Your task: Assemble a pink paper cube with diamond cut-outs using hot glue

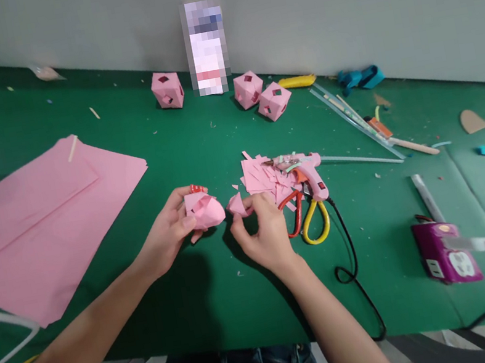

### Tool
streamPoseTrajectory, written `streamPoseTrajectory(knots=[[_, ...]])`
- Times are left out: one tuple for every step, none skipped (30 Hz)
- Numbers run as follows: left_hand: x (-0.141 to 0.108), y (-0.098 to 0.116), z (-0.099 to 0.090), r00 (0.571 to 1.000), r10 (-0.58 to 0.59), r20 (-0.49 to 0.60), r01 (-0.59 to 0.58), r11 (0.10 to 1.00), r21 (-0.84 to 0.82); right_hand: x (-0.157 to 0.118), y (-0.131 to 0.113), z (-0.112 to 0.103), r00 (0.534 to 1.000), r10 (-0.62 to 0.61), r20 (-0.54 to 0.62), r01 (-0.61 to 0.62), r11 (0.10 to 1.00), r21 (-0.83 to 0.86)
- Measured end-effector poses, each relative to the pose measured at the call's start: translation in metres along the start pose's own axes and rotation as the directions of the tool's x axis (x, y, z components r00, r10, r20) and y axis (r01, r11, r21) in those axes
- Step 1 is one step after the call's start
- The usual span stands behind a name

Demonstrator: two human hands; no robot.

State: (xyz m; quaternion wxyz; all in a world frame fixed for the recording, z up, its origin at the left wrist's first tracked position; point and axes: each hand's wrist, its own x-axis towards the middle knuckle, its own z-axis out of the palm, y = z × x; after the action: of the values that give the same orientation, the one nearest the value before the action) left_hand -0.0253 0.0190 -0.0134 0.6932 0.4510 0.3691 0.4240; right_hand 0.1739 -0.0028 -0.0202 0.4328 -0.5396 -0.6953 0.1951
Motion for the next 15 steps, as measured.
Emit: streamPoseTrajectory(knots=[[0.000, 0.001, 0.000, 1.000, 0.001, 0.005, -0.001, 1.000, 0.007, 0.000, -0.002, -0.001, 0.998, 0.062, 0.016, -0.063, 0.994, 0.090], [-0.001, 0.002, 0.001, 1.000, 0.004, 0.012, -0.004, 1.000, 0.017, 0.000, -0.003, -0.002, 0.991, 0.125, 0.040, -0.130, 0.975, 0.179], [-0.002, 0.003, 0.001, 1.000, 0.011, 0.020, -0.012, 0.999, 0.031, -0.001, -0.004, -0.002, 0.981, 0.182, 0.071, -0.194, 0.945, 0.264], [-0.003, 0.005, 0.002, 0.999, 0.019, 0.026, -0.020, 0.998, 0.053, -0.001, -0.004, -0.003, 0.967, 0.232, 0.104, -0.254, 0.906, 0.340], [-0.004, 0.006, 0.002, 0.999, 0.028, 0.031, -0.031, 0.996, 0.081, -0.001, -0.004, -0.004, 0.952, 0.275, 0.134, -0.306, 0.862, 0.405], [-0.005, 0.008, 0.002, 0.999, 0.040, 0.033, -0.043, 0.992, 0.115, -0.001, -0.003, -0.006, 0.937, 0.311, 0.156, -0.348, 0.816, 0.462], [-0.006, 0.010, 0.001, 0.998, 0.051, 0.028, -0.055, 0.987, 0.154, 0.000, -0.003, -0.007, 0.924, 0.342, 0.170, -0.379, 0.768, 0.516], [-0.007, 0.011, 0.000, 0.997, 0.066, 0.026, -0.070, 0.979, 0.192, 0.000, -0.002, -0.009, 0.914, 0.366, 0.173, -0.397, 0.721, 0.568], [-0.008, 0.012, 0.000, 0.996, 0.084, 0.021, -0.086, 0.973, 0.216, 0.000, -0.002, -0.010, 0.906, 0.387, 0.172, -0.406, 0.676, 0.616], [-0.009, 0.013, -0.001, 0.995, 0.098, 0.018, -0.100, 0.967, 0.234, 0.001, -0.002, -0.012, 0.899, 0.406, 0.166, -0.407, 0.632, 0.659], [-0.009, 0.014, -0.002, 0.994, 0.109, 0.017, -0.110, 0.964, 0.242, 0.001, -0.002, -0.013, 0.891, 0.424, 0.162, -0.408, 0.592, 0.695], [-0.009, 0.014, -0.003, 0.993, 0.117, 0.015, -0.117, 0.962, 0.245, 0.002, -0.003, -0.014, 0.884, 0.439, 0.161, -0.409, 0.559, 0.721], [-0.009, 0.014, -0.003, 0.992, 0.122, 0.015, -0.122, 0.961, 0.246, 0.002, -0.004, -0.015, 0.878, 0.451, 0.163, -0.412, 0.535, 0.738], [-0.009, 0.014, -0.003, 0.992, 0.128, 0.017, -0.129, 0.960, 0.247, 0.003, -0.004, -0.015, 0.872, 0.459, 0.168, -0.417, 0.519, 0.746], [-0.009, 0.014, -0.003, 0.991, 0.134, 0.019, -0.134, 0.959, 0.248, 0.003, -0.005, -0.016, 0.868, 0.467, 0.171, -0.423, 0.510, 0.749]])
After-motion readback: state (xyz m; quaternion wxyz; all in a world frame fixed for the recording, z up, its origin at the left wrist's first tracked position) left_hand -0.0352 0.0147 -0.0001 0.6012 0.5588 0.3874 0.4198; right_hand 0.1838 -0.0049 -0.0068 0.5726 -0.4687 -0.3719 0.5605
